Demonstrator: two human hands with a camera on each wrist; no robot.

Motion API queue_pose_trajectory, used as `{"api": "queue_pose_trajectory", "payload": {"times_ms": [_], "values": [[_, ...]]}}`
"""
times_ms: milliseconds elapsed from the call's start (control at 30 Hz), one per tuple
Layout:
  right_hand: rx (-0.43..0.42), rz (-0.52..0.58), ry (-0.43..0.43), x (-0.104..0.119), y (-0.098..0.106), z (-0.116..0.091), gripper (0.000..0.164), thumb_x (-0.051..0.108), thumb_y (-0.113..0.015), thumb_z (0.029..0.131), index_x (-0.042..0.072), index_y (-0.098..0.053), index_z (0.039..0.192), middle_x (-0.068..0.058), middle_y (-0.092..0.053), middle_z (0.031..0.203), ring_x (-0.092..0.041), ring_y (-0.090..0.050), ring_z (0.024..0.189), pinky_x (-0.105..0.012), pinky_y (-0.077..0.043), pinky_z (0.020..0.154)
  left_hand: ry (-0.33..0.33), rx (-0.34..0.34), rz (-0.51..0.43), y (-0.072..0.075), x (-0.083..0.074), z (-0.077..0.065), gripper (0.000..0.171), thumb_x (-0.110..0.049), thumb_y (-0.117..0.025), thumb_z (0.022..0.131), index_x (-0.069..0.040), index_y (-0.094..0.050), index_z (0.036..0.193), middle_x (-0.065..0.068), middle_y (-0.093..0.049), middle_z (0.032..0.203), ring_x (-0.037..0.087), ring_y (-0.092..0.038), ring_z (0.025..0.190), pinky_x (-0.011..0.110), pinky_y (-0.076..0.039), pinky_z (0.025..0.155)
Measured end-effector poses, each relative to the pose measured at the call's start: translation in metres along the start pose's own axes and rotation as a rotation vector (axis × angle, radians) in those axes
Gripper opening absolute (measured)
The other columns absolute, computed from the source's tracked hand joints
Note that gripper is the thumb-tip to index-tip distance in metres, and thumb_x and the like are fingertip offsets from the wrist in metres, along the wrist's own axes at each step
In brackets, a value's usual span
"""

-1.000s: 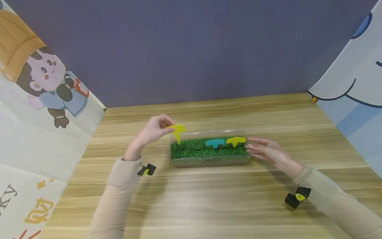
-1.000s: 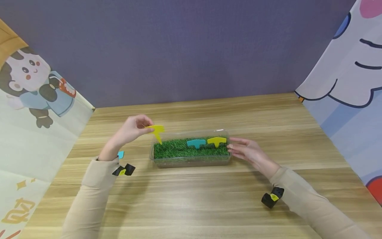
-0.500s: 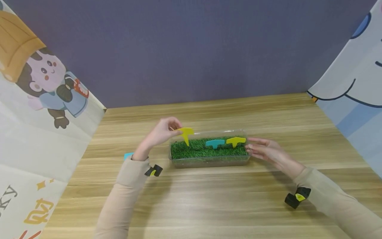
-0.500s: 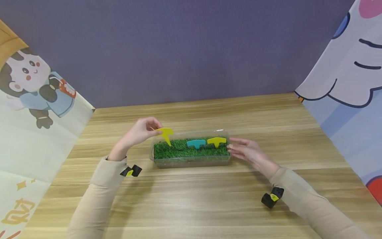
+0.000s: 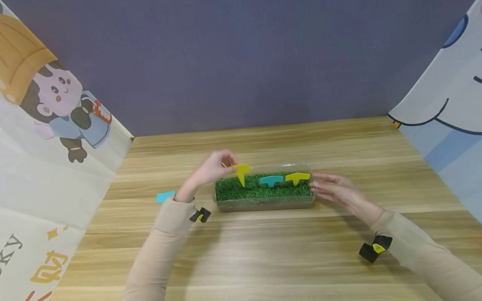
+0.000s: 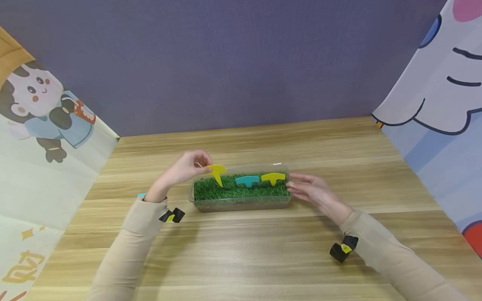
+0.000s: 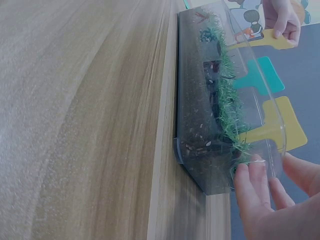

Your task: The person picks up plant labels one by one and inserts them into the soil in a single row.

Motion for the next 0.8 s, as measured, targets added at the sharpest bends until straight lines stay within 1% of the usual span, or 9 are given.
{"api": "queue_pose_trajectory", "payload": {"times_ms": [133, 400, 633, 800], "values": [[0.003, -0.001, 0.001, 0.000, 0.000, 0.000, 0.063, 0.009, -0.058, 0.084, -0.005, -0.022, 0.134, 0.001, -0.064, 0.098, -0.014, -0.060, 0.093, -0.026, -0.045, 0.086, -0.017, 0.016, 0.002, -0.005, -0.001, 0.002, 0.014, 0.001, -0.062, 0.077, 0.002, -0.057, 0.090, 0.011, -0.060, 0.082, 0.018, -0.056, 0.074, 0.024, -0.049, 0.065], [-0.007, 0.013, -0.003, -0.001, 0.000, 0.001, 0.052, 0.009, -0.060, 0.083, 0.003, -0.037, 0.129, 0.000, -0.064, 0.098, -0.014, -0.060, 0.093, -0.027, -0.045, 0.086, -0.041, 0.029, 0.015, -0.012, -0.005, 0.005, 0.013, 0.002, -0.062, 0.076, 0.003, -0.058, 0.088, 0.010, -0.060, 0.080, 0.018, -0.055, 0.072, 0.023, -0.049, 0.065], [-0.010, 0.013, -0.005, -0.001, 0.001, 0.001, 0.050, 0.009, -0.061, 0.082, 0.005, -0.040, 0.128, 0.001, -0.064, 0.098, -0.013, -0.060, 0.093, -0.028, -0.044, 0.087, -0.034, 0.039, 0.047, -0.018, -0.005, 0.008, 0.011, 0.000, -0.063, 0.077, 0.001, -0.058, 0.087, 0.008, -0.060, 0.080, 0.016, -0.055, 0.073, 0.022, -0.048, 0.067], [-0.011, 0.016, -0.009, -0.001, 0.001, 0.001, 0.049, 0.009, -0.061, 0.082, 0.006, -0.042, 0.126, 0.001, -0.064, 0.097, -0.013, -0.060, 0.093, -0.028, -0.044, 0.087, -0.051, 0.041, 0.064, -0.021, -0.007, 0.008, 0.011, 0.000, -0.063, 0.076, 0.000, -0.058, 0.085, 0.007, -0.060, 0.080, 0.015, -0.056, 0.072, 0.021, -0.049, 0.066]]}}
Point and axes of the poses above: each hand's wrist, its own z-axis towards the middle knuckle, its own y-axis out of the back of the hand, x = y × z, the point moved 9 cm from there along z, towards the middle knuckle
